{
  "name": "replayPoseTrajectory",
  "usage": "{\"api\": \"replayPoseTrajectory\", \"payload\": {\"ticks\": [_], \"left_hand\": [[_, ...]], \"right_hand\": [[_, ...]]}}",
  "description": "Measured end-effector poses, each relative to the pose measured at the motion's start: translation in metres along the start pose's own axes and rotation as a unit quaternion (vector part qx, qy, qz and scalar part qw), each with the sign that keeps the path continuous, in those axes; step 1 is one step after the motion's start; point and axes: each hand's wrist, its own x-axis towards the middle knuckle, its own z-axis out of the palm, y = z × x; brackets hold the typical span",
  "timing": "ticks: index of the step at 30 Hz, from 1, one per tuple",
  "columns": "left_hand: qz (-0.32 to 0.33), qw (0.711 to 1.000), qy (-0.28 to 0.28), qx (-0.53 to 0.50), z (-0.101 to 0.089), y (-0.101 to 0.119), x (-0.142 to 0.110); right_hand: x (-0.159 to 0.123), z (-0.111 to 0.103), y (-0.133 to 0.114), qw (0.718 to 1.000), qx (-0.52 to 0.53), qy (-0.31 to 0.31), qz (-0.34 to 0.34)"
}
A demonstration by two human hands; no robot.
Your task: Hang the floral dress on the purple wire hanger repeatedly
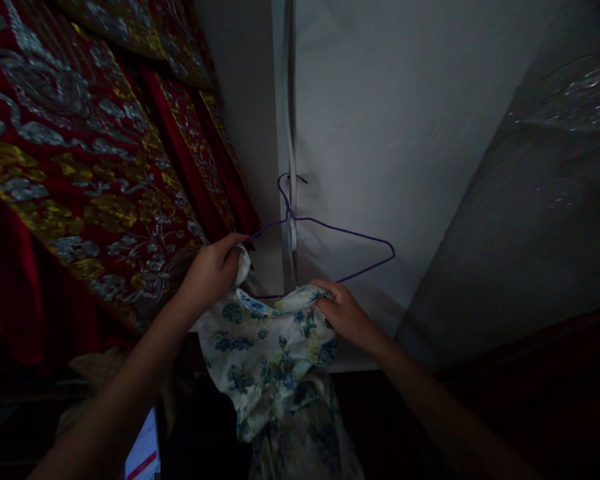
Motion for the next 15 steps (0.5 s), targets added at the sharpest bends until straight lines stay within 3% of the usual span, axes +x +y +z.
{"api": "replayPoseTrajectory", "payload": {"ticks": [3,7,9,12,15], "left_hand": [[0.033,0.999,-0.014,0.024,-0.004,0.002,0.007],[0.052,0.995,-0.054,0.064,-0.012,-0.005,0.013],[0.053,0.994,-0.077,0.064,-0.014,-0.008,0.017],[0.049,0.994,-0.088,0.051,-0.012,-0.015,0.020],[0.061,0.996,-0.040,0.046,-0.005,-0.026,0.019]], "right_hand": [[-0.006,-0.019,-0.005,0.998,-0.045,0.043,-0.019],[-0.001,-0.068,-0.006,0.969,-0.122,0.212,-0.014],[0.008,-0.095,-0.002,0.962,-0.102,0.254,0.008],[0.019,-0.129,0.005,0.973,-0.051,0.210,0.076],[0.018,-0.149,0.005,0.978,-0.129,0.152,0.067]]}}
